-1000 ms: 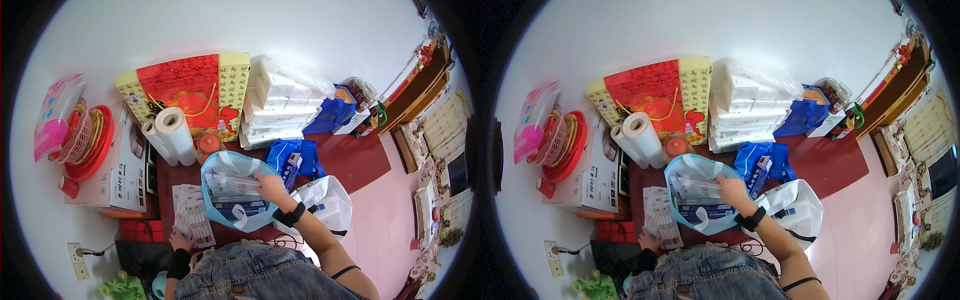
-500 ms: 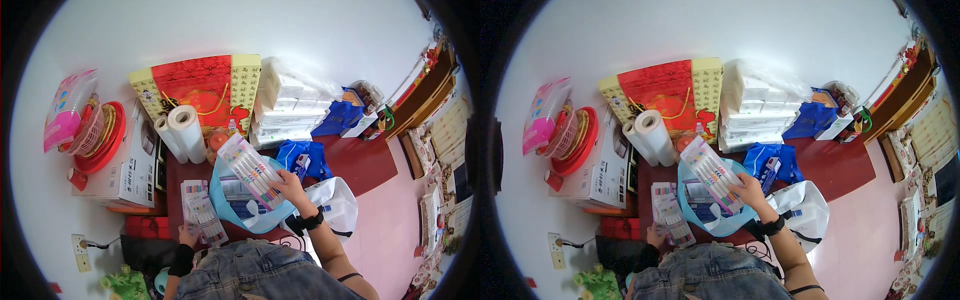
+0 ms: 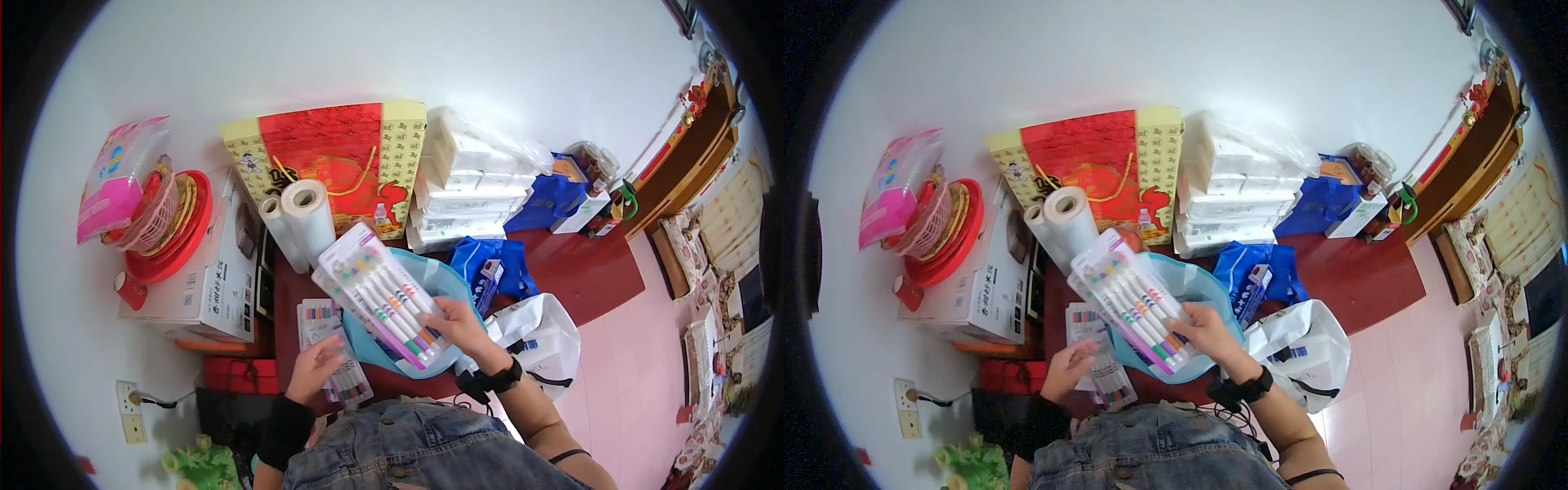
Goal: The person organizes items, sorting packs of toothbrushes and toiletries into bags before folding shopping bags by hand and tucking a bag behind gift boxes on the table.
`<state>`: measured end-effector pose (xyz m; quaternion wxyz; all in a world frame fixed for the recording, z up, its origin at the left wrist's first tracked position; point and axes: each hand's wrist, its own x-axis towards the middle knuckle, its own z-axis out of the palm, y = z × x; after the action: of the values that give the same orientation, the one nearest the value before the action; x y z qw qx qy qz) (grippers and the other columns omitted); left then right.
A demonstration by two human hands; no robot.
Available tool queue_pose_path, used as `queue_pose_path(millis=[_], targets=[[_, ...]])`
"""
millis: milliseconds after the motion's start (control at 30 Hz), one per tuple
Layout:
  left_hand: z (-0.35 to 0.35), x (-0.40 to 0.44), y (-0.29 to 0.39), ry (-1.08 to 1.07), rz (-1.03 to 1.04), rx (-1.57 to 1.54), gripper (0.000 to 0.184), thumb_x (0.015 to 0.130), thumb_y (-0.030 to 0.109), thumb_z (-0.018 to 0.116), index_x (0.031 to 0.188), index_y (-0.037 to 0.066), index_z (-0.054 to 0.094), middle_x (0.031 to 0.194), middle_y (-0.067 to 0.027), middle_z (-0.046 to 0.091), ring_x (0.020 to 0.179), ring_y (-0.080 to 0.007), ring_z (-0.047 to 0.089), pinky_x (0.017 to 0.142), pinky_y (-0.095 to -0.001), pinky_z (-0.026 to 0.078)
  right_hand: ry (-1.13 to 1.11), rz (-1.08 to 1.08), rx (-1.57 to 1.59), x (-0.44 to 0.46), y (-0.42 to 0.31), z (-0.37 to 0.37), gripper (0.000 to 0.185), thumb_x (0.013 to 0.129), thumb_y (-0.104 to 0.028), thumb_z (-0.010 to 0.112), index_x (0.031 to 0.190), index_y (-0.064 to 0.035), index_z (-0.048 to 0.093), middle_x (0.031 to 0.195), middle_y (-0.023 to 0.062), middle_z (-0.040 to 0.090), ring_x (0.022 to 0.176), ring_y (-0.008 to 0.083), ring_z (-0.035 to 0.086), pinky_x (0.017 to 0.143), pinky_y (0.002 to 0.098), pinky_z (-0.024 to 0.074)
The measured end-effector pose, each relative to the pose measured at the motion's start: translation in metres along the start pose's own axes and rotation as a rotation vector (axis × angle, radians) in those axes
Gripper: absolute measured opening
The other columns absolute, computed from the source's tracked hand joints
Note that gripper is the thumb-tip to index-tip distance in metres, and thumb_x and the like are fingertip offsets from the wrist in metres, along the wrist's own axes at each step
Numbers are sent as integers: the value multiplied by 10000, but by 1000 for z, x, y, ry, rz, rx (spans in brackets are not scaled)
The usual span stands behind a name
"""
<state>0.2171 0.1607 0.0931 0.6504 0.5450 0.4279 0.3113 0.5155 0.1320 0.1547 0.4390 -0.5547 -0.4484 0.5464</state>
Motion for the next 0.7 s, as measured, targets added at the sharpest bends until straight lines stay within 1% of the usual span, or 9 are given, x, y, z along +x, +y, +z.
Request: queue_pose_path(millis=[33,67,133,167,267,333,400,567,700], targets=[[9,2,9,-64,44,-182,355,875,97,584,1204,0,493,1125,-87,565,949,-157,590,844,-285,463,-28,-36,20,2,1,11,250,865,-188,625,1043,-11,618,830,1,646,709,43,555,628,213,454],[17,6,17,-53,47,-179,355,875,97,584,1204,0,493,1125,-87,565,949,-157,590,844,-285,463,-39,-41,22,5,6,22,250,865,-188,625,1043,-11,618,830,1,646,709,43,555,628,213,454],[32,10,28,-17,-47,-608,323,922,103,507,1227,8,461,1124,-83,568,982,-167,583,845,-302,474,-76,-131,-8,10,18,43,251,866,-197,624,1036,-11,620,830,4,645,702,39,548,626,211,451],[35,13,27,44,-5,-738,301,939,91,464,1228,7,458,1123,-89,568,999,-169,577,854,-317,479,-77,-56,58,9,20,52,264,865,-217,627,1029,-9,623,821,5,643,700,39,542,634,218,452],[26,10,22,126,45,-612,296,932,61,463,1222,6,461,1122,-89,568,991,-165,581,847,-313,485,-160,67,-113,9,26,56,274,868,-217,628,1030,4,617,849,1,637,732,28,551,649,195,449],[23,4,22,135,42,-574,297,923,49,473,1216,0,467,1120,-90,569,976,-158,587,829,-303,493,-149,19,-176,9,32,59,282,857,-243,637,1023,-15,628,774,23,641,685,62,553,631,230,456],[18,0,16,237,82,-563,279,915,43,484,1189,-7,485,1103,-88,581,953,-151,594,807,-292,498,-19,-83,-89,7,37,61,270,856,-227,636,1022,-15,627,757,31,641,675,64,553,621,229,452],[0,-7,18,332,143,-526,244,906,44,502,1144,-6,513,1047,-78,608,918,-133,600,790,-274,495,108,-89,92,12,34,39,243,853,-147,629,1034,15,616,831,20,653,710,61,578,638,221,469],[-5,-9,18,385,151,-504,220,904,55,513,1116,-1,530,1024,-76,619,892,-126,603,783,-262,489,34,8,276,5,11,32,246,873,-108,597,1091,5,591,959,51,655,792,94,614,714,246,498]])
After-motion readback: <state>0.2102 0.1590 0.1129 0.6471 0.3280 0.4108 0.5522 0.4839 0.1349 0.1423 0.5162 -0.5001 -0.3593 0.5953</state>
